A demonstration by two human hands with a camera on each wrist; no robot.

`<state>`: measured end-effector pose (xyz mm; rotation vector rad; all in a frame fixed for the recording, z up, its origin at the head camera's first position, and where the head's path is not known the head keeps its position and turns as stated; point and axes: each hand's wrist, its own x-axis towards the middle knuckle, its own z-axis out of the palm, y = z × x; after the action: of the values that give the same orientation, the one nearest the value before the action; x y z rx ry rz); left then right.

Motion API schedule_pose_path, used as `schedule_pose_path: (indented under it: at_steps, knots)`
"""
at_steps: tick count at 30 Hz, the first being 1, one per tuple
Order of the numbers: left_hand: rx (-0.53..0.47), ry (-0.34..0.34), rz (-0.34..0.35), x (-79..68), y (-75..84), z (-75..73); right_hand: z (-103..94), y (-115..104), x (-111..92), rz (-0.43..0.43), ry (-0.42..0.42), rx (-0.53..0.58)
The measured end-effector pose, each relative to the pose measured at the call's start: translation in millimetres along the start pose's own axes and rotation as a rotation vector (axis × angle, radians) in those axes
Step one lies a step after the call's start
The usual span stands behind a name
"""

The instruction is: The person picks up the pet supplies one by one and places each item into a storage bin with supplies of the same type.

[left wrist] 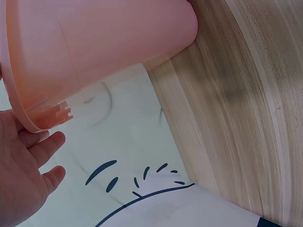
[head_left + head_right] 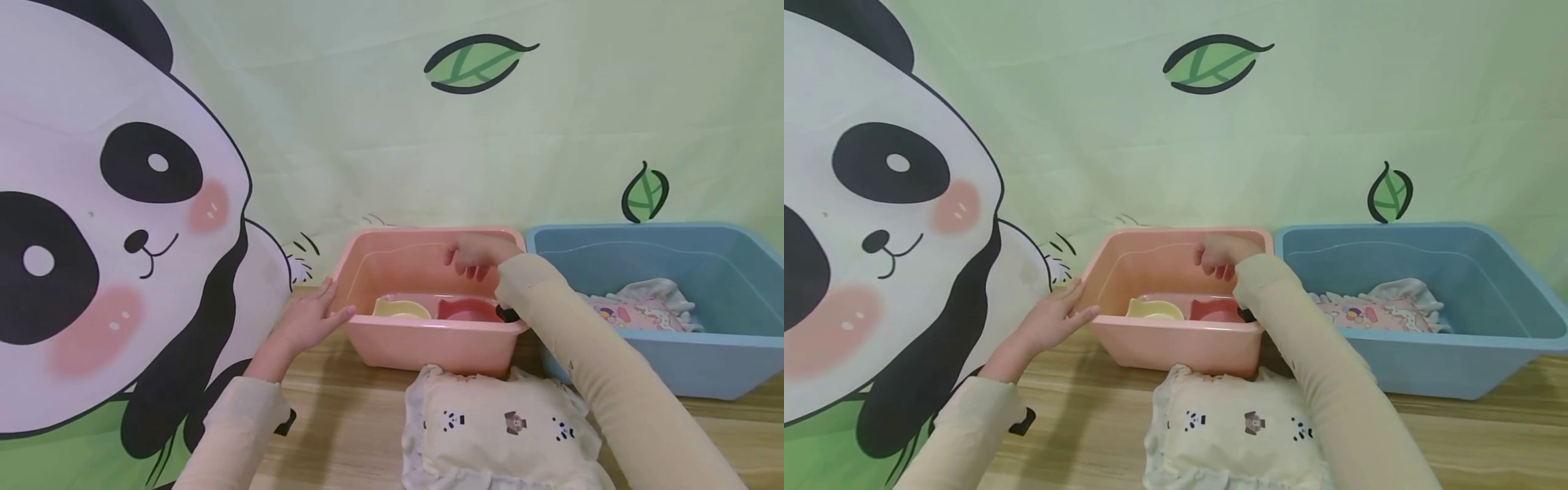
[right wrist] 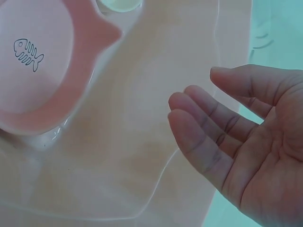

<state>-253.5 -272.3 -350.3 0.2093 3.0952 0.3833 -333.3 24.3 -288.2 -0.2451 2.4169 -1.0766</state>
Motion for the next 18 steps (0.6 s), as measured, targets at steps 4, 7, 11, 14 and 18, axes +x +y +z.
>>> schedule_pose_path:
  at_steps: [4,7,11,14,18]
  knots:
    - [0.002,0.004,0.005,0.4,0.0,0.7,-2.7,10,26,-0.027,-0.049,-0.07]
    - [-0.001,0.005,0.006,0.4,-0.2,1.3,-4.1,15,38,-0.075,-0.079,-0.128]
    - [-0.004,0.007,0.005,0.5,-0.5,1.8,-6.3,10,43,-0.115,-0.12,-0.206]
    - [-0.003,0.01,0.011,0.7,-0.4,1.5,-7.9,4,43,-0.117,-0.12,-0.228]
    - [-0.002,0.011,0.014,0.9,-0.6,1.3,-9.8,1,42,-0.132,-0.115,-0.253]
